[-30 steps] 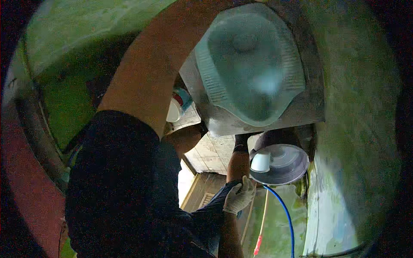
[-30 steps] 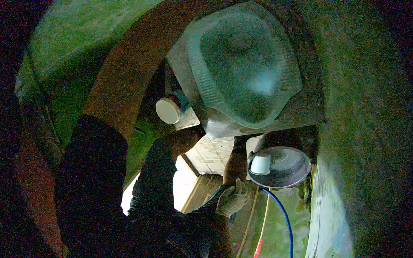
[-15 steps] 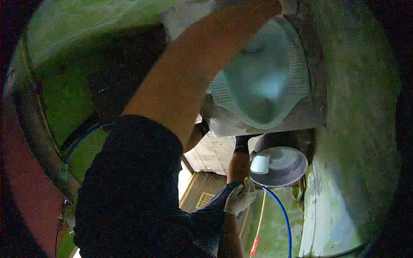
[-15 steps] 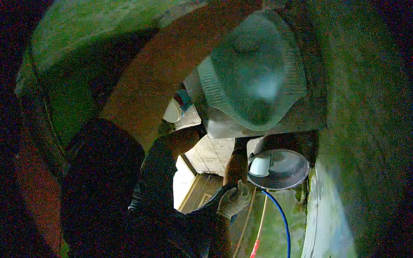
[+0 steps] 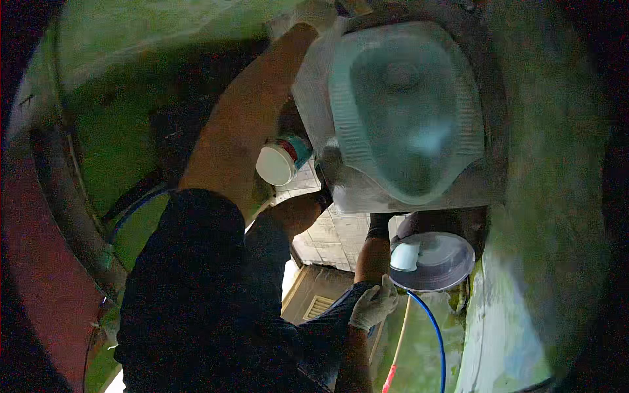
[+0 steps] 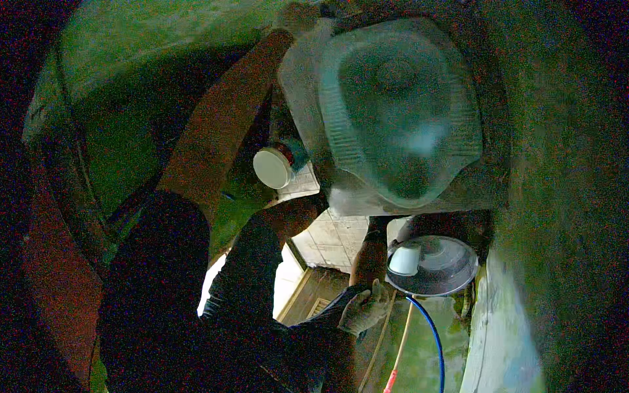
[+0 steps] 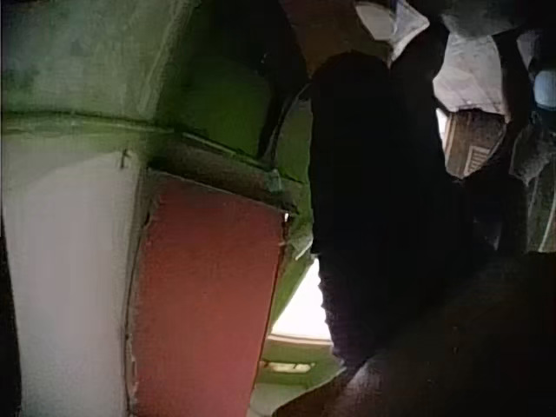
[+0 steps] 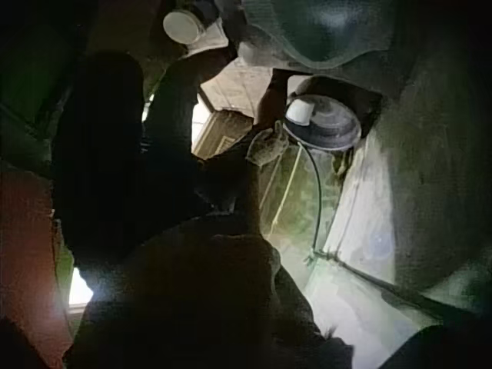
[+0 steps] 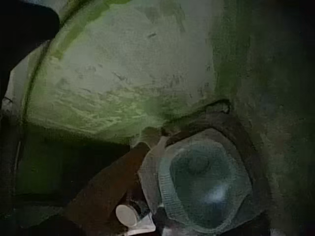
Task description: The person paints a bathroom wall and the base of a squat toilet using a paint brush and paint from a bucket.
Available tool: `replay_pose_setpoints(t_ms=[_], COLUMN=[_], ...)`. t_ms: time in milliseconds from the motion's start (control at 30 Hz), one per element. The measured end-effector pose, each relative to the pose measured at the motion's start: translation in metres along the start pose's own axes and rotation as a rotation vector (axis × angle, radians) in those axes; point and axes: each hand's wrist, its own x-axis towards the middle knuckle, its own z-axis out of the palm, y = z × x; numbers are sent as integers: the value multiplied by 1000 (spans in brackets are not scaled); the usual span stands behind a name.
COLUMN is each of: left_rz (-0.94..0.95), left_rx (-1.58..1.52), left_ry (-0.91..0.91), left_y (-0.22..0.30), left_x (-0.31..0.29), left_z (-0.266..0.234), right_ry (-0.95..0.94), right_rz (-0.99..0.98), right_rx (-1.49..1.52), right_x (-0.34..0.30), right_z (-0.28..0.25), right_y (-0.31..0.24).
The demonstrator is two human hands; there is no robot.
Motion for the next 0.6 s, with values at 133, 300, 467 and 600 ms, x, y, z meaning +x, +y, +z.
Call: replay_pose_setpoints(t_ms=[133, 300, 467, 600], left_rz=[11, 108, -205, -288], left_rx=[22, -117, -853, -1121], left_ry=[-5, 162, -214, -289], left_y=[-4, 48, 91, 97], left_x=[-30, 8, 32, 2], left_z=[-7, -65, -152, -140], right_ry=[7, -56, -73, -51], right_rz=[18, 27, -9, 49], right_rx=[10, -20, 24, 0], right_x=[-1, 2, -2, -10], right_z=[1, 1, 7, -2], right_y=[8, -7, -5, 0])
